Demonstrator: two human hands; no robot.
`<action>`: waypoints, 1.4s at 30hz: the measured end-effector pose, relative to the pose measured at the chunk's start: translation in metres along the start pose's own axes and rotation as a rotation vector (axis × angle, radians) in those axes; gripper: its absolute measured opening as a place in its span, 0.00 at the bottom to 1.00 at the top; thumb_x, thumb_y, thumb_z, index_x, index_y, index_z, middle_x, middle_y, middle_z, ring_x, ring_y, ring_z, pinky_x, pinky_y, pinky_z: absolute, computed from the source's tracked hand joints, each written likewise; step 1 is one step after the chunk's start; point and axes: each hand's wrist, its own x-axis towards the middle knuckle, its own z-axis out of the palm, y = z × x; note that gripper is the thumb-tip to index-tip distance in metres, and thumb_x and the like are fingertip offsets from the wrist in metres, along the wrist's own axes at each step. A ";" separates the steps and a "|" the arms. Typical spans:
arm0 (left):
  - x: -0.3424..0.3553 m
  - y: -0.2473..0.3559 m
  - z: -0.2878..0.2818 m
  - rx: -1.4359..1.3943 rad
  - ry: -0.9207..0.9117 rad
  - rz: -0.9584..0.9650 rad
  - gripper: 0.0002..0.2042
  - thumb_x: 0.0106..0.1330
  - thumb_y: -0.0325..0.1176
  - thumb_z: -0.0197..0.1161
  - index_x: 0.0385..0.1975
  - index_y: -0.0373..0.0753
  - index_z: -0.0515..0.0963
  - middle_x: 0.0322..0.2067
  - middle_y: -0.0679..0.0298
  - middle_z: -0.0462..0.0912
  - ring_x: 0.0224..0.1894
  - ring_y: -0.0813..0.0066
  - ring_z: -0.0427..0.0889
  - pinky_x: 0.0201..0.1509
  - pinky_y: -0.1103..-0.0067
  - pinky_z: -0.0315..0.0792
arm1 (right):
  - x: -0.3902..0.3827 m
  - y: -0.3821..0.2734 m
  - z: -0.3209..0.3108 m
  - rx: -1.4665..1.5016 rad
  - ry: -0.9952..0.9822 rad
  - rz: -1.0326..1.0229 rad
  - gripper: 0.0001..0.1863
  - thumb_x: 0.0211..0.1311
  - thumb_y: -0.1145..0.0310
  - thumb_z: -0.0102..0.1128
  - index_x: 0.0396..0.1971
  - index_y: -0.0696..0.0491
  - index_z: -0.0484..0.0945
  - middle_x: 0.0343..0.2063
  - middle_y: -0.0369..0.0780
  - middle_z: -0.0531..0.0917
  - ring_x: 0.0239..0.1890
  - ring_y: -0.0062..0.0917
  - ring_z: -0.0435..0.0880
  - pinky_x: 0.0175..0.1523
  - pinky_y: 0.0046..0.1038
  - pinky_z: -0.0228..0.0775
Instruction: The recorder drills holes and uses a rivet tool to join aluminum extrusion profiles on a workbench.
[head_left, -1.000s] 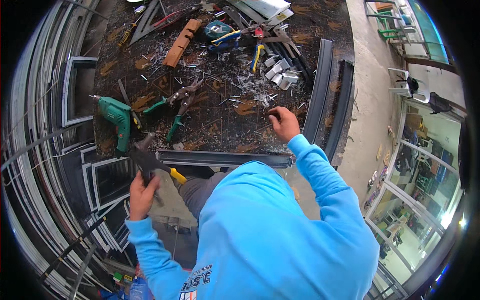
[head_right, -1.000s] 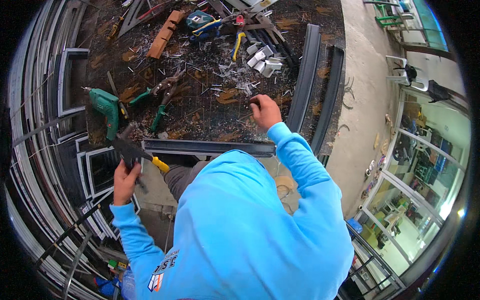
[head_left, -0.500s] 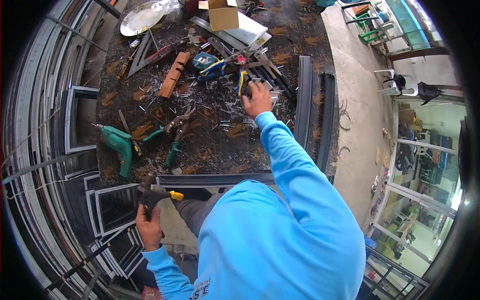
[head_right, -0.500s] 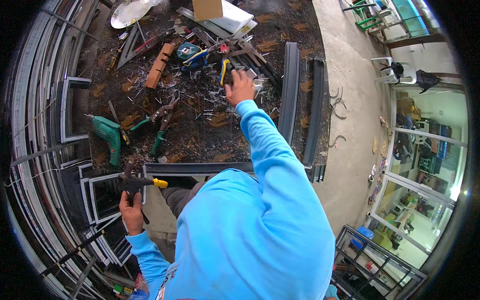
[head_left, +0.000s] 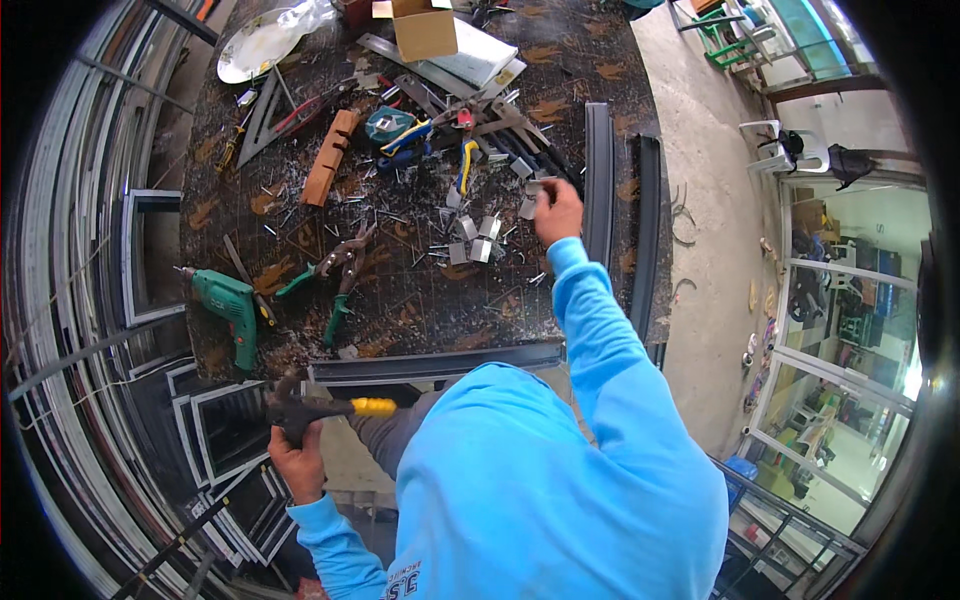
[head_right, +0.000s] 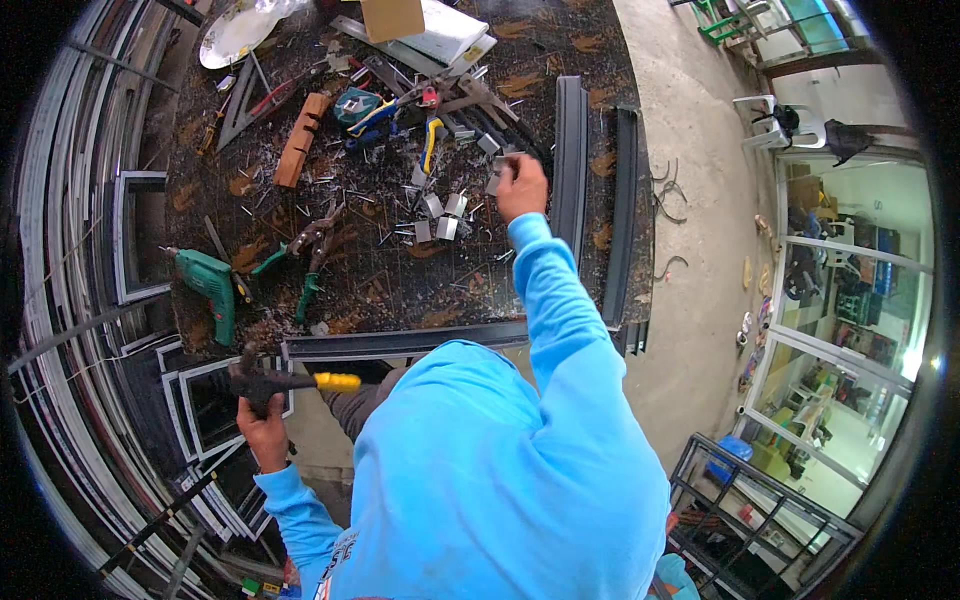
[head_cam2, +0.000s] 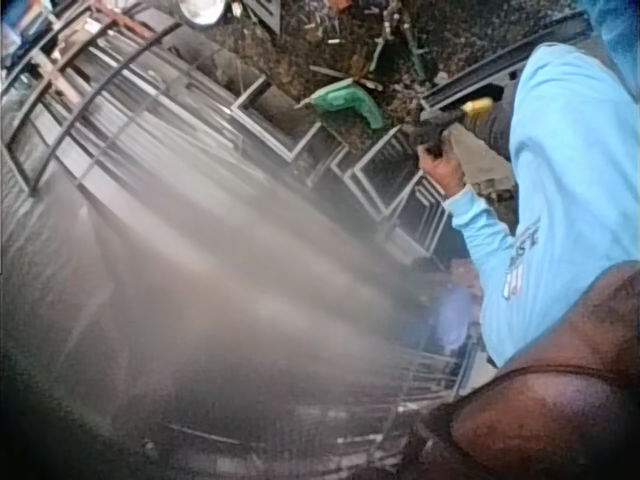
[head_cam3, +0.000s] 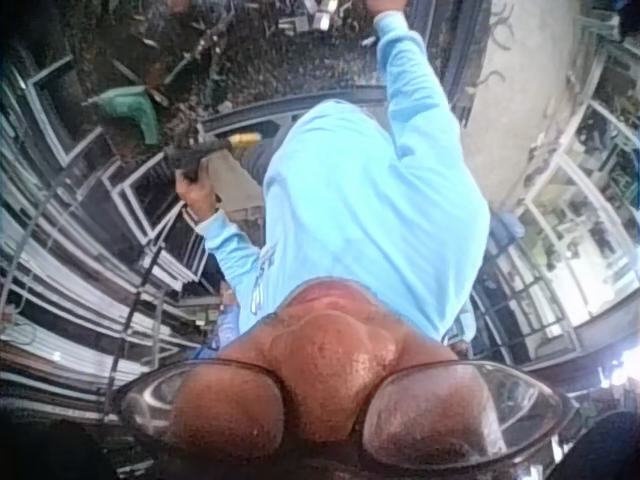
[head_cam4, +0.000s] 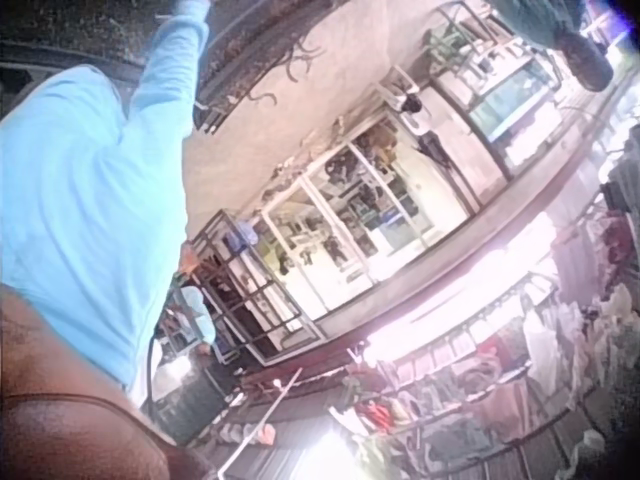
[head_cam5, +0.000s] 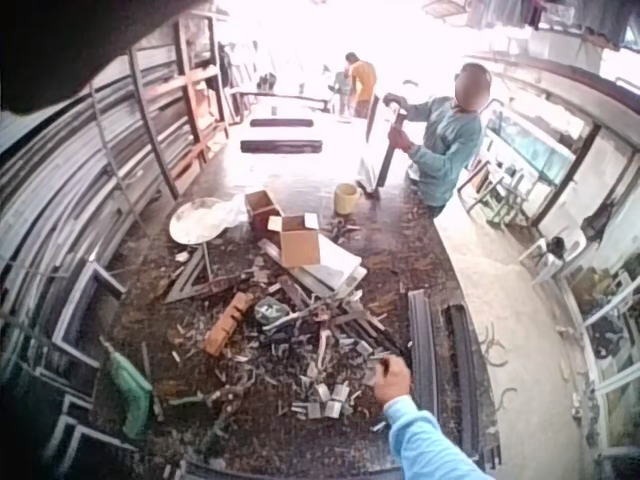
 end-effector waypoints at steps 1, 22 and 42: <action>0.003 -0.003 -0.001 0.128 0.016 0.052 0.13 0.64 0.28 0.73 0.47 0.34 0.81 0.40 0.66 0.87 0.44 0.78 0.83 0.52 0.78 0.74 | 0.010 0.007 -0.003 -0.080 0.049 0.020 0.10 0.60 0.73 0.64 0.42 0.55 0.81 0.39 0.47 0.83 0.46 0.46 0.82 0.54 0.42 0.74; 0.018 0.013 0.039 0.030 -0.035 0.017 0.17 0.58 0.27 0.79 0.44 0.34 0.81 0.35 0.66 0.88 0.38 0.80 0.84 0.44 0.80 0.76 | 0.013 -0.051 0.060 -0.397 -0.529 -0.493 0.09 0.56 0.69 0.66 0.38 0.47 0.85 0.44 0.37 0.81 0.52 0.36 0.78 0.53 0.43 0.74; 0.038 0.002 0.058 0.128 -0.172 0.193 0.18 0.56 0.31 0.80 0.44 0.35 0.83 0.37 0.58 0.90 0.40 0.69 0.89 0.47 0.72 0.80 | -0.040 -0.124 0.016 0.916 -0.906 0.528 0.14 0.71 0.74 0.62 0.55 0.55 0.78 0.46 0.39 0.85 0.45 0.24 0.86 0.53 0.28 0.82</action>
